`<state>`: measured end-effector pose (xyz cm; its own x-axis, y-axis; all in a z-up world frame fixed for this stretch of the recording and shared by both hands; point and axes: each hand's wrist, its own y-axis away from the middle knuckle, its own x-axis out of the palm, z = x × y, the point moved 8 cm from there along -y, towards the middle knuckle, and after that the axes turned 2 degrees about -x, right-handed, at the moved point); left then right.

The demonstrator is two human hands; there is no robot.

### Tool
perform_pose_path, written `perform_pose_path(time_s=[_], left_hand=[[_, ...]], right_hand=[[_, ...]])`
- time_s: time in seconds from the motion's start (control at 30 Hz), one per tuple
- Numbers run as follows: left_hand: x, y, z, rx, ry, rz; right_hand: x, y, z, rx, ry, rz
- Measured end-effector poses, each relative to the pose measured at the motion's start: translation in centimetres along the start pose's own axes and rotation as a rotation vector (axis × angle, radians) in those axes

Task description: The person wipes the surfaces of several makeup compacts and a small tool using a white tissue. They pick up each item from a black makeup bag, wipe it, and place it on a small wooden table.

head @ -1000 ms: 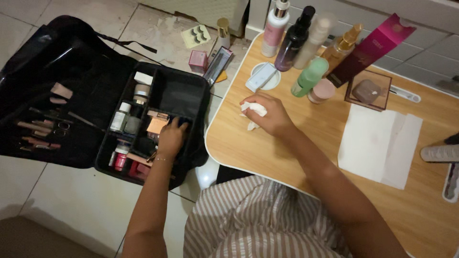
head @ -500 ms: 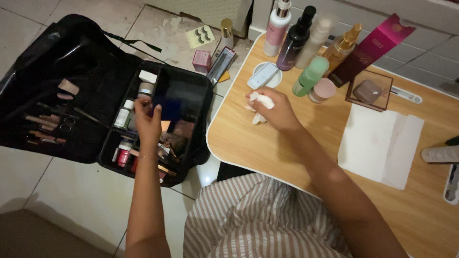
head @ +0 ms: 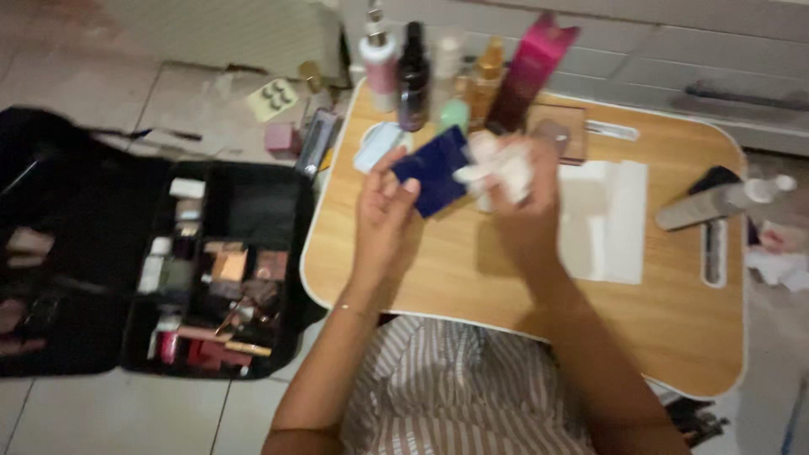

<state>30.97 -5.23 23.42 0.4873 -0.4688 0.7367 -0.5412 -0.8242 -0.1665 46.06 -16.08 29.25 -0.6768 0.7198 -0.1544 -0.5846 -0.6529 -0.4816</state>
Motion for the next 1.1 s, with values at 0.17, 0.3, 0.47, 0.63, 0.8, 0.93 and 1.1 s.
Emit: perform_pose_path(time_s=[0.17, 0.3, 0.47, 0.63, 0.8, 0.93, 1.1], left_hand=[[3.2, 0.4, 6.7, -0.217, -0.103, 0.077], [3.1, 1.2, 11.6, -0.342, -0.108, 0.083], [2.2, 1.2, 13.5, -0.306, -0.095, 0.094], [2.3, 0.9, 14.0, -0.36, -0.074, 0.078], [1.8, 0.2, 13.2, -0.372, -0.044, 0.07], [1.6, 0.4, 13.5, -0.357, -0.081, 0.109], [1.4, 0.0, 12.9, -0.349, -0.098, 0.134]], right_hand=[[-1.6, 0.9, 2.9, -0.36, 0.564, 0.112], [-4.6, 0.3, 0.8, -0.23, 0.571, 0.023], [-4.4, 2.5, -0.5, -0.303, 0.522, 0.138], [-4.7, 2.8, -1.9, -0.276, 0.529, 0.109], [-4.1, 2.8, -2.1, -0.312, 0.506, 0.138], [-5.4, 2.4, -2.9, -0.243, 0.557, 0.054], [-4.6, 2.8, -2.3, -0.25, 0.548, 0.064]])
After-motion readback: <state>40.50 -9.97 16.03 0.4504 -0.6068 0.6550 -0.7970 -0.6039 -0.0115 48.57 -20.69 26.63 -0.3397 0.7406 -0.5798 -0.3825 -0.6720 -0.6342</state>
